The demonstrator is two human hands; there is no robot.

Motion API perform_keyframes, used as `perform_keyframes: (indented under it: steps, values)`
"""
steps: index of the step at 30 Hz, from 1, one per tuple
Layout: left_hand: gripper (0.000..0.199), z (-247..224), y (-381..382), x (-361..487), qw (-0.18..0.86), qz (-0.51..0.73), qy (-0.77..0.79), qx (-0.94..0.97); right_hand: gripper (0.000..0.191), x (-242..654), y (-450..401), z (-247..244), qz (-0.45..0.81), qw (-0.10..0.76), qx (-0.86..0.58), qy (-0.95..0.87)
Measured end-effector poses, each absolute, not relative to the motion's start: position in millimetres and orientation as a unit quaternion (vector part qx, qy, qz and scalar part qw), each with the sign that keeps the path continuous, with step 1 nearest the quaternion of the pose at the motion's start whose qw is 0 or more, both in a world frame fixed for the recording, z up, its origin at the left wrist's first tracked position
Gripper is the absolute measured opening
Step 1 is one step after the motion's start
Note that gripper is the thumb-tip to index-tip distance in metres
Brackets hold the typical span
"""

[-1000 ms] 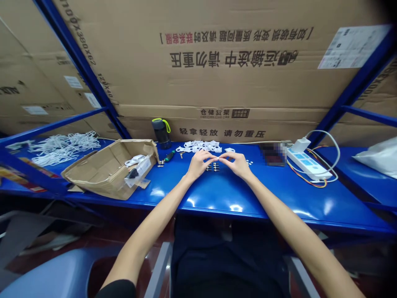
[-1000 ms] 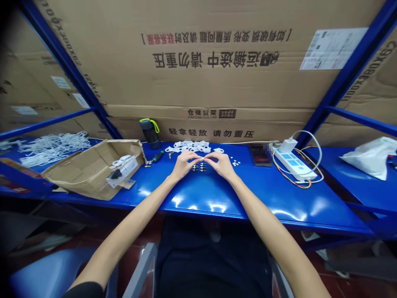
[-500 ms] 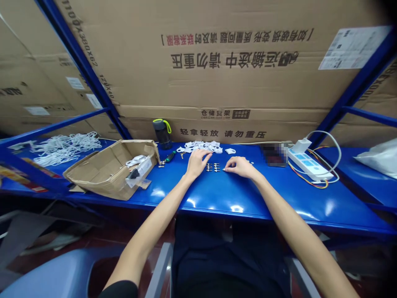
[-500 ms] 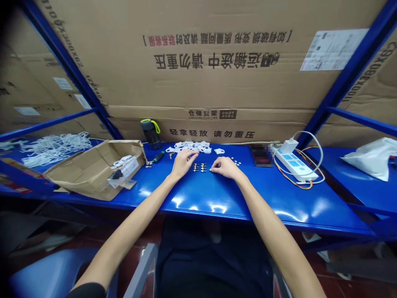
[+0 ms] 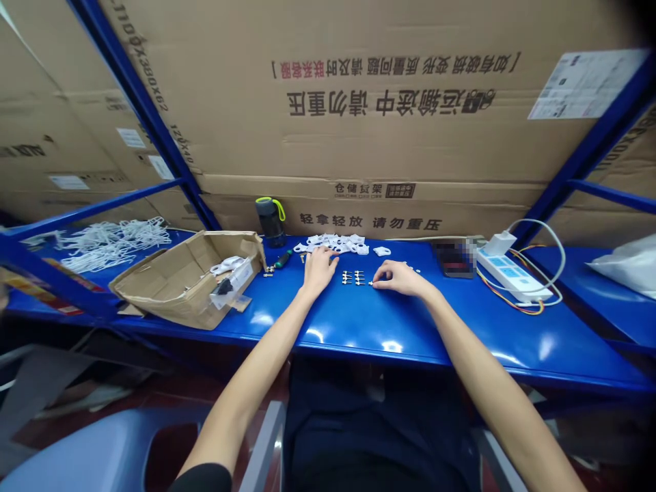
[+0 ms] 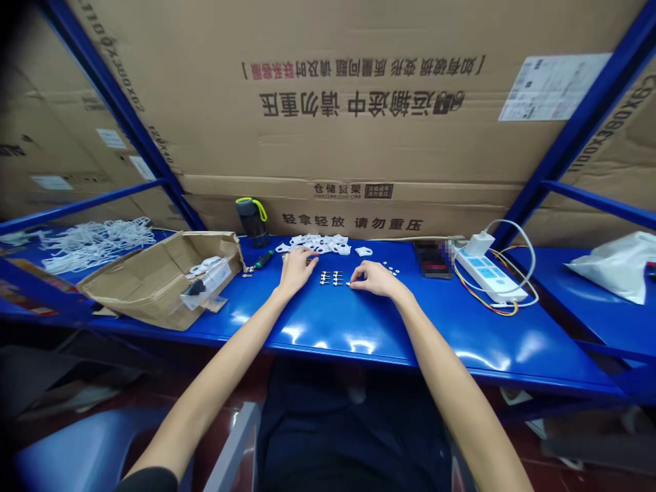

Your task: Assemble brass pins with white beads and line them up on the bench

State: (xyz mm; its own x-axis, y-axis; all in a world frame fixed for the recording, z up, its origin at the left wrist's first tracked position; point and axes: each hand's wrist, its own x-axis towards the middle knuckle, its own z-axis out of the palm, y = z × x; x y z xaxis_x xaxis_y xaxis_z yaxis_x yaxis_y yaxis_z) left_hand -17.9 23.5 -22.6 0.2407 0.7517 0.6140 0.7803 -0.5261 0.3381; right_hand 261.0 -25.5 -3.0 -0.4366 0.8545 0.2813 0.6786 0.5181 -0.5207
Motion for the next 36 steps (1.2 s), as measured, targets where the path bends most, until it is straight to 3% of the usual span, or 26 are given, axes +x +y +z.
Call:
perform_keyframes:
  steps: [10,15,25,36]
  values:
    - [0.020,-24,27,-25,0.021,-0.314,-0.514,-0.798,0.017,293,-21,-1,0.004,0.200,-0.669,-0.716]
    - [0.033,-25,29,-27,0.010,-0.333,-0.494,-0.803,0.019,301,-20,-5,0.017,0.174,-0.686,-0.706]
    - [0.024,-5,14,-22,0.044,-0.202,-0.561,-0.802,0.019,299,-22,1,0.023,0.129,-0.727,-0.674]
    - [0.020,-3,13,-21,0.040,-0.209,-0.562,-0.800,0.013,311,-21,0,0.055,0.129,-0.743,-0.655]
